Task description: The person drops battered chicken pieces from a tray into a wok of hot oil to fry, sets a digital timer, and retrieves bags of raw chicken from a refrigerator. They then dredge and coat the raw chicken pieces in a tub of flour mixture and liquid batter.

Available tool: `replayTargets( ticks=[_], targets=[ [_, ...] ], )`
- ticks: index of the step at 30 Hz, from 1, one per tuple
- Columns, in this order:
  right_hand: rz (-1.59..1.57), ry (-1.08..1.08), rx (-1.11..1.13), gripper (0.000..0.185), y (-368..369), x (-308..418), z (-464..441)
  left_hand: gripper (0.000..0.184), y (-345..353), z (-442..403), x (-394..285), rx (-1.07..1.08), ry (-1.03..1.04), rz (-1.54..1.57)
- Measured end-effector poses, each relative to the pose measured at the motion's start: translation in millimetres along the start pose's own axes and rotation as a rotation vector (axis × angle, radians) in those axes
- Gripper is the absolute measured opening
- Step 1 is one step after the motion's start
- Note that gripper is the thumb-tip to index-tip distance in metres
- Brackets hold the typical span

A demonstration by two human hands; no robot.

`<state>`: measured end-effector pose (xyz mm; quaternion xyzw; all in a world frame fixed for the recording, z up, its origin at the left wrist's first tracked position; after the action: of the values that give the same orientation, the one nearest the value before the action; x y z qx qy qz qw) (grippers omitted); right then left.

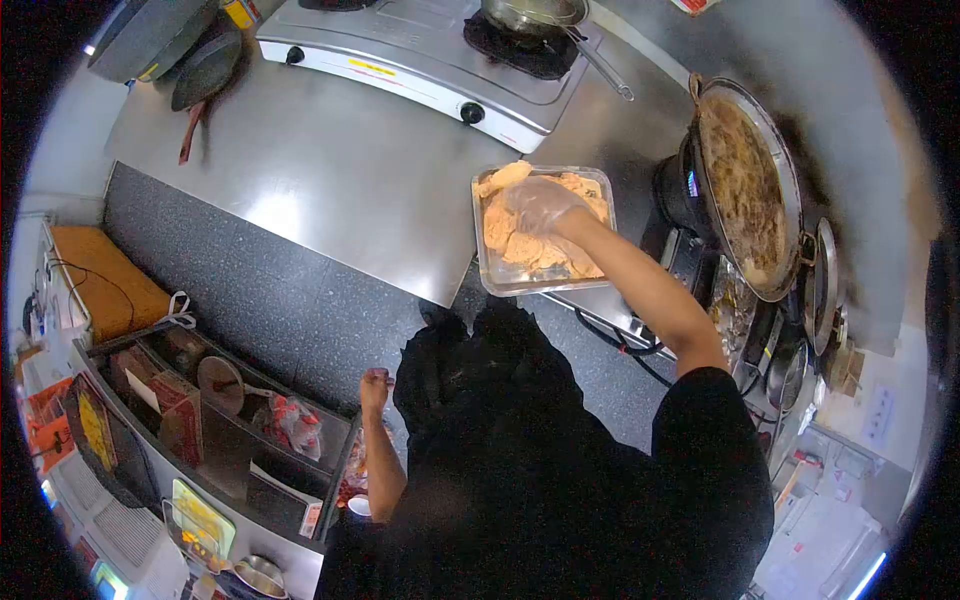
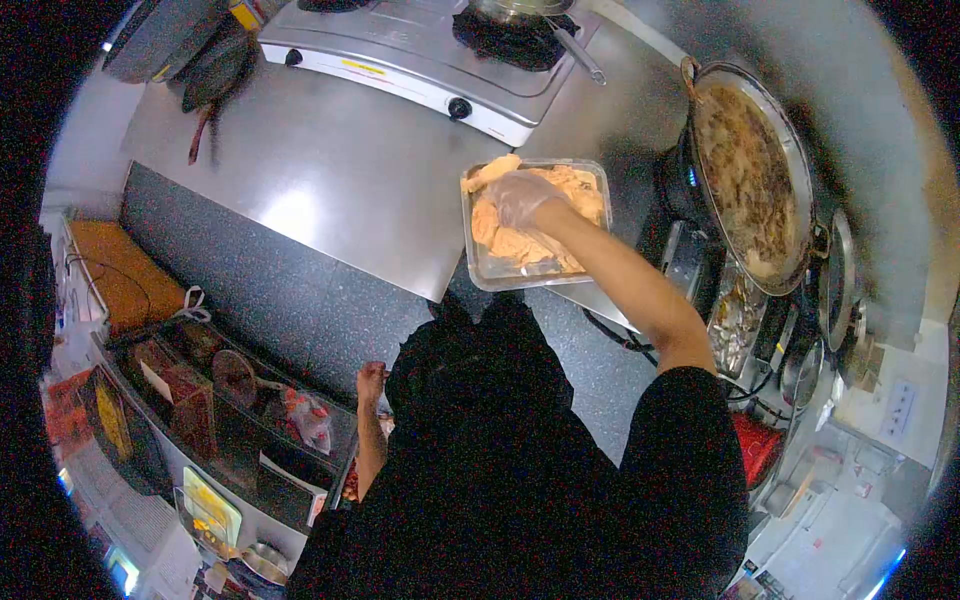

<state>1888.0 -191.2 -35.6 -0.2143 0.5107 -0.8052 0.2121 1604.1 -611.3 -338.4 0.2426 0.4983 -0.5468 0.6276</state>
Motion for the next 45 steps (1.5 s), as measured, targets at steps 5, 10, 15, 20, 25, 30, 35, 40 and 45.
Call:
replayTargets(
  ticks=[5, 10, 15, 20, 25, 30, 35, 40, 45],
  targets=[
    [-0.306, 0.027, -0.144, 0.021, -47.5, -24.2, 42.9, 0.020, 10.7, -2.8, -44.6, 0.075, 0.025, -0.197],
    [-0.369, 0.044, -0.429, 0.026, -117.3, -80.7, 115.0, 0.019, 24.1, -26.5, -24.0, 0.077, -0.017, 0.052],
    [-0.135, 0.301, -0.470, 0.017, -230.8, -127.5, 216.6, 0.021, 37.5, -45.4, -16.3, 0.209, 0.007, -0.159],
    [-0.218, 0.609, -0.563, 0.018, -272.1, -242.5, 281.2, 0.020, 59.3, -45.7, -48.7, 0.115, 0.131, -0.332],
    [0.144, 0.727, -0.598, 0.018, -272.7, -347.5, 284.0, 0.022, 70.6, -46.4, -36.3, 0.155, 0.110, -0.286],
    [0.203, 0.759, -0.616, 0.028, -212.3, -495.0, 232.3, 0.021, 74.8, -28.4, -46.2, 0.145, 0.316, -0.205],
    [0.229, 0.969, -0.513, 0.028, -156.3, -576.6, 201.9, 0.025, 80.2, -0.4, -57.2, 0.096, 0.103, -0.377],
    [0.382, 1.017, -0.637, 0.036, -213.1, -526.7, 227.3, 0.031, 72.9, 3.5, -30.6, 0.143, 0.089, -0.525],
    [0.031, 0.784, -0.785, 0.028, -255.0, -302.3, 251.6, 0.023, 79.5, -6.3, -28.2, 0.228, 0.056, -0.412]
  ],
)
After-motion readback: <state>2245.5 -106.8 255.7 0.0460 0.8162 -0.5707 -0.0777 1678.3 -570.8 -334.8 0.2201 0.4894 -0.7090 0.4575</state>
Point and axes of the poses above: each hand's wrist, its own z-axis away from the middle knuckle, its own y-axis out of the palm, x = y × z, the point moved 7 cm from there along -z, towards the middle knuckle, and after that the axes turned 13 degrees about y, right-handed, at the moved point
